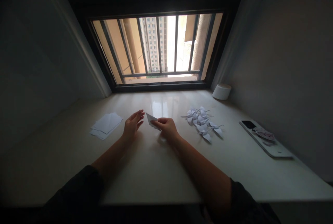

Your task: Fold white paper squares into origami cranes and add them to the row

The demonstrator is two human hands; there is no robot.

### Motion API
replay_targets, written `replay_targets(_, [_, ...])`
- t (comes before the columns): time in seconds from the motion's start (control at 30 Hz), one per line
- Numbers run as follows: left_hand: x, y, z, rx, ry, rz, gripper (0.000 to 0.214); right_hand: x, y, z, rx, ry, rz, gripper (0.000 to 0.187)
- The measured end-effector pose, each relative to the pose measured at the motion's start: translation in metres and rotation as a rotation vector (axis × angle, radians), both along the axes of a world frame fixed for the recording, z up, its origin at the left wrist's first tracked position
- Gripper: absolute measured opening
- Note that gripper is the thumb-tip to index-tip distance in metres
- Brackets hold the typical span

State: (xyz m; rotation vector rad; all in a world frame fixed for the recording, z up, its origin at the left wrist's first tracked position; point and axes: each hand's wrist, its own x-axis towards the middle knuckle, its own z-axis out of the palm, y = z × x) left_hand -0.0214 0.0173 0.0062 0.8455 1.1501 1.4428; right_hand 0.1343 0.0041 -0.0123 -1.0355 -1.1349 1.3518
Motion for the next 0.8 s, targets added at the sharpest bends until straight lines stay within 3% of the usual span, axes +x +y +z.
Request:
replay_targets(0.1, [0.0029,-0.0039,-0.0011,0.071,0.084,-0.177,0.044,0.0006,0.0001,0.0028,-0.004,0.012,0.015,0.033])
replay_targets(0.17, [0.0047,-0.0058,-0.0017,0.095,0.116,-0.223,0.043,0.0007,0.0003,0.0025,0.005,0.006,0.031,0.032])
replay_targets(0.6, [0.0094,-0.0098,0.0053,-0.079,-0.052,-0.149,0.036,-0.0023,-0.0028,0.0015,0.038,-0.011,0.111,0.034])
replay_targets(0.8, [0.0086,-0.009,-0.003,-0.072,-0.118,-0.158,0.036,-0.0062,-0.0043,0.0026,0.011,-0.021,0.103,0.039])
